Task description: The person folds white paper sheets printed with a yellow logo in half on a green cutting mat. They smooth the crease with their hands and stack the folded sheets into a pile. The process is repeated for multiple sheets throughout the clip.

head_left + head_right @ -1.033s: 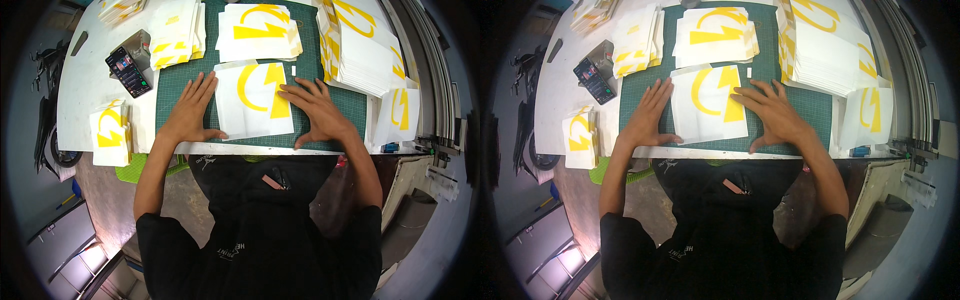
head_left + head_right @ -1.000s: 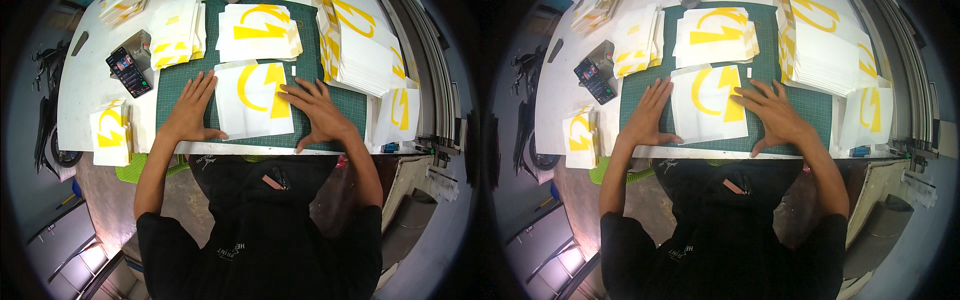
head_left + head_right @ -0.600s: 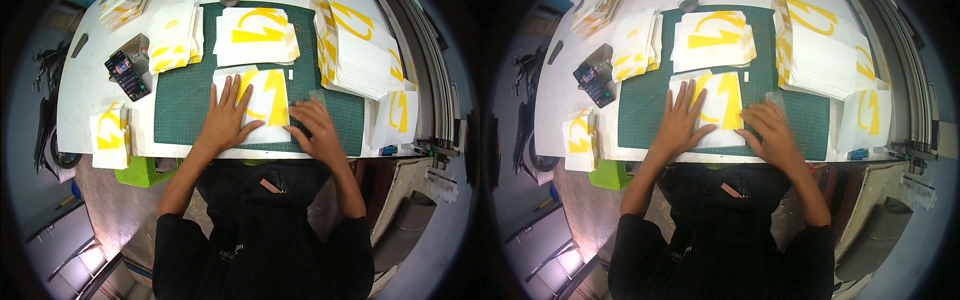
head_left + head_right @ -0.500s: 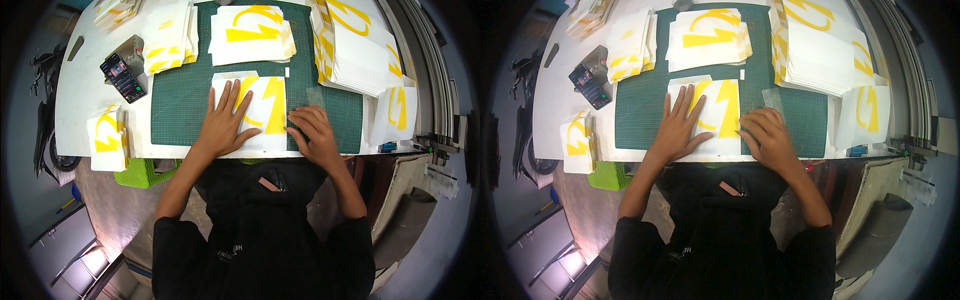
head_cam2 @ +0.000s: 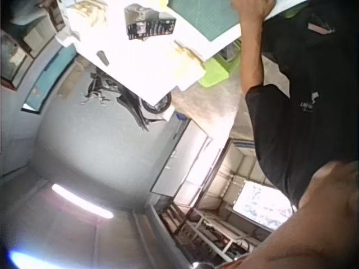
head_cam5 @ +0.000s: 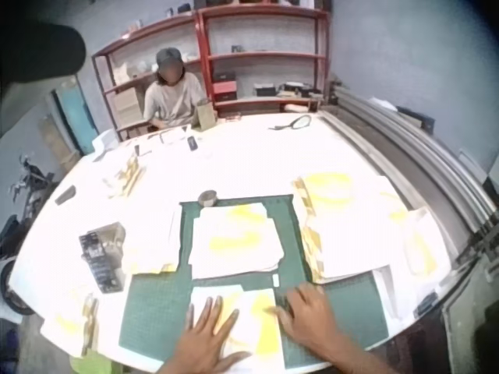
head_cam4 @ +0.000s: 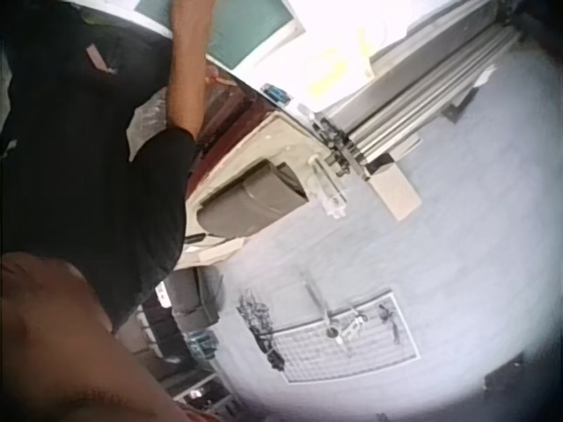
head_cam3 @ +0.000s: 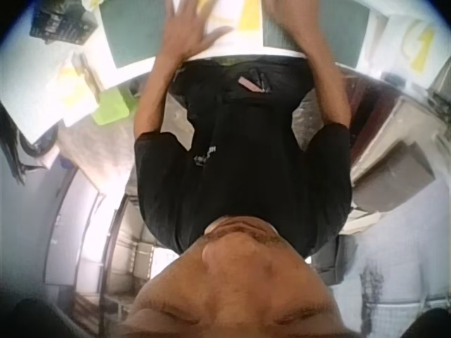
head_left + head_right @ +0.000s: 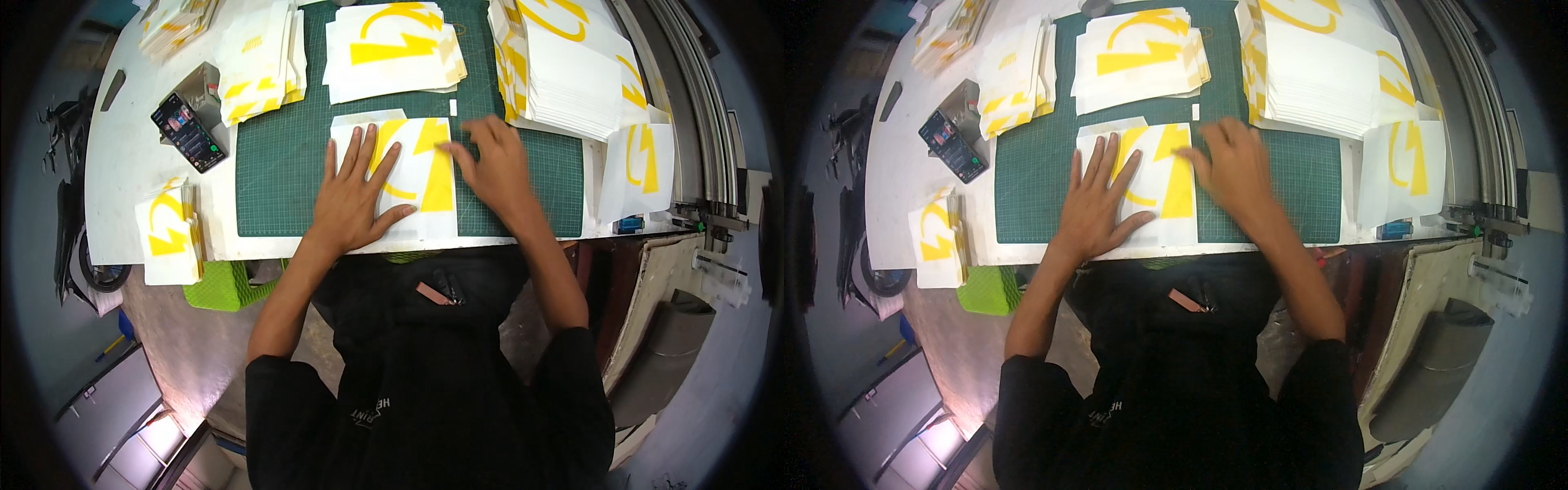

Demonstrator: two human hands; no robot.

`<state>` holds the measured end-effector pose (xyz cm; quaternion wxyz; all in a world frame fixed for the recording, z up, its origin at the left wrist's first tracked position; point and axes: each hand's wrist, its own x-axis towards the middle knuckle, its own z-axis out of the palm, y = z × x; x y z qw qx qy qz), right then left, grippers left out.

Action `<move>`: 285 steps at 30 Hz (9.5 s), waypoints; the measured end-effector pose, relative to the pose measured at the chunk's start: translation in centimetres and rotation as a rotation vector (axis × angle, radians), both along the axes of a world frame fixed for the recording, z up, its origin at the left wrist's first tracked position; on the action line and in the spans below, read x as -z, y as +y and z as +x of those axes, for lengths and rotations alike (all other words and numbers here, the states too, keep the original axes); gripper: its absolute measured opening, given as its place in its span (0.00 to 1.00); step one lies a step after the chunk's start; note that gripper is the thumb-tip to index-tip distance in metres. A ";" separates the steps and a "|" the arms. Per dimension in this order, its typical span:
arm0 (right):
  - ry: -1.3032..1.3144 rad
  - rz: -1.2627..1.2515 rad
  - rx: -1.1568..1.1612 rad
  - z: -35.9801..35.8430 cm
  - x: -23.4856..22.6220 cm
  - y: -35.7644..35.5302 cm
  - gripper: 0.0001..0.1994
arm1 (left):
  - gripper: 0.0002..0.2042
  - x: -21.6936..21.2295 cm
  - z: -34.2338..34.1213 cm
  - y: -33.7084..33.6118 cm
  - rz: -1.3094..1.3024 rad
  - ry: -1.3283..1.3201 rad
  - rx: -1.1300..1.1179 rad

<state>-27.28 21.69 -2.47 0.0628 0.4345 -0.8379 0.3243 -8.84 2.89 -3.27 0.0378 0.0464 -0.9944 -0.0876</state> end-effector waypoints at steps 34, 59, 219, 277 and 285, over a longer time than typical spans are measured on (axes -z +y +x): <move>0.062 0.343 -0.197 7.7 1.1 5.4 0.31 | 0.39 1.1 -0.9 1.6 0.032 0.057 -0.271; 0.228 0.256 -0.103 3.9 0.3 6.7 0.23 | 0.47 -0.2 0.6 0.3 -0.023 -0.044 -0.044; -0.031 0.080 -0.078 5.2 0.0 6.2 0.16 | 0.52 1.2 -3.5 1.2 -0.014 0.007 0.080; 0.325 0.267 -0.087 -2.8 2.2 -2.2 0.30 | 0.60 -0.1 -1.7 -0.3 -0.008 0.006 -0.020; -0.107 0.027 0.043 6.1 0.5 3.2 0.24 | 0.31 -2.4 3.3 -0.1 0.512 0.387 -0.662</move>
